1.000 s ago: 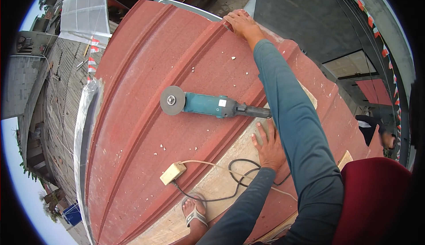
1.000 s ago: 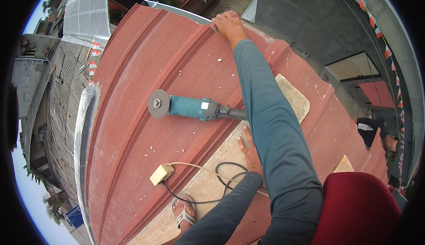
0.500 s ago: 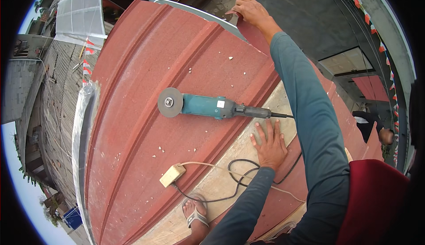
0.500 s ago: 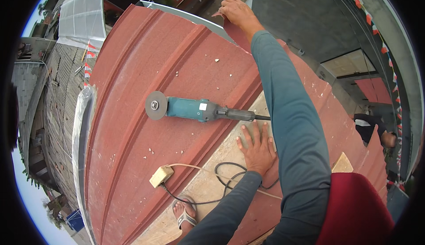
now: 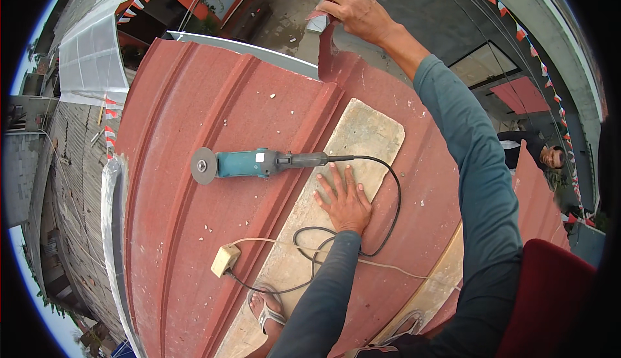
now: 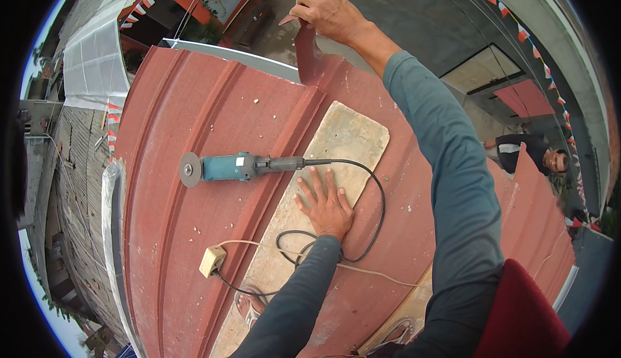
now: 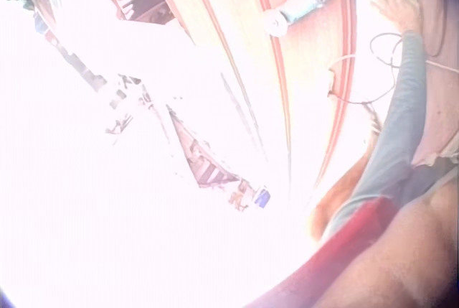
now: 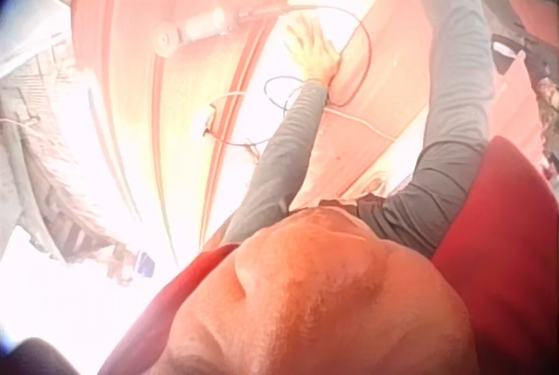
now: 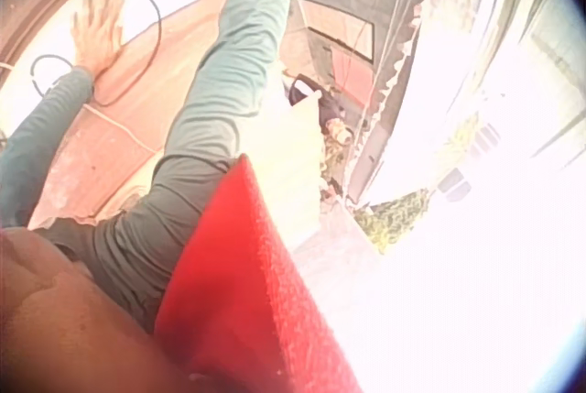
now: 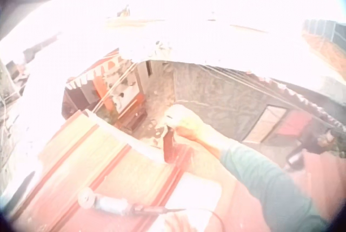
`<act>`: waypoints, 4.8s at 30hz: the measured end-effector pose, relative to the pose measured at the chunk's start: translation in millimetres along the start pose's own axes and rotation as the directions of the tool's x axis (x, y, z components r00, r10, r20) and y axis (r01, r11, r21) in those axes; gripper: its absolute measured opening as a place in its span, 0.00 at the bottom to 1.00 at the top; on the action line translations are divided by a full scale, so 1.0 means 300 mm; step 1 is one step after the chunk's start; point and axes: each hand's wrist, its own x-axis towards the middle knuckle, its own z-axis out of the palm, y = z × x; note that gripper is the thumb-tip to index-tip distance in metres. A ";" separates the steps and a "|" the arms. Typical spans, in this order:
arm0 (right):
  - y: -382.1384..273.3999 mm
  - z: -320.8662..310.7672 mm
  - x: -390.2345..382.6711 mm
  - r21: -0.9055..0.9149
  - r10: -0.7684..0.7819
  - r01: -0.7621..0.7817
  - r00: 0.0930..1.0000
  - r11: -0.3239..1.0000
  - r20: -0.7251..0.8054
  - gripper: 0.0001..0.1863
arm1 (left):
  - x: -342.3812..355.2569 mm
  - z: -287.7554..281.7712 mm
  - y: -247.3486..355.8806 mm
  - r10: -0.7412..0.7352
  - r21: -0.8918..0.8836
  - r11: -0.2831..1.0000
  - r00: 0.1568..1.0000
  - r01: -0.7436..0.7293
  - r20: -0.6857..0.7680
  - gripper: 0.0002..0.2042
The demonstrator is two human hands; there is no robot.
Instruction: The person cuts sections of corrugated metal roofing material using a handheld power angle grinder, holding the tool with both hands to make precise cuts along pre-marked lines while working on the roof.
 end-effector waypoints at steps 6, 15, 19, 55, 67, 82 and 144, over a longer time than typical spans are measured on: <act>-0.045 -0.090 -0.015 -0.057 -0.085 0.087 0.996 0.995 0.026 0.04 | -0.006 0.014 0.005 0.000 0.008 1.000 1.000 0.000 -0.021 0.27; -0.061 -0.187 0.004 -0.115 -0.042 0.051 0.997 0.992 0.072 0.04 | -0.005 0.009 0.002 0.004 0.017 1.000 0.999 -0.004 -0.036 0.26; 0.000 -0.252 -0.013 -0.096 -0.048 0.067 0.982 0.993 0.182 0.08 | -0.002 0.024 0.010 0.016 0.024 1.000 0.998 -0.014 -0.058 0.26; -0.197 -0.366 -0.348 -0.240 0.099 -0.125 0.988 0.963 -0.119 0.04 | -0.004 0.036 0.000 0.039 0.083 0.996 0.992 -0.029 -0.122 0.27; -0.425 -0.190 0.008 -0.209 0.048 -0.117 0.949 0.971 -0.311 0.10 | -0.011 0.039 0.016 0.049 0.035 0.998 0.987 -0.044 -0.154 0.26; -1.002 -0.012 -0.187 0.164 0.229 -0.440 0.707 0.883 0.669 0.26 | -0.011 0.003 -0.028 0.130 -0.124 0.984 0.991 -0.132 -0.024 0.34; -1.025 -1.599 -1.193 0.331 0.774 -0.889 -0.040 -0.317 0.632 0.29 | 0.345 0.082 0.294 0.517 0.063 0.852 0.854 -0.520 0.056 0.24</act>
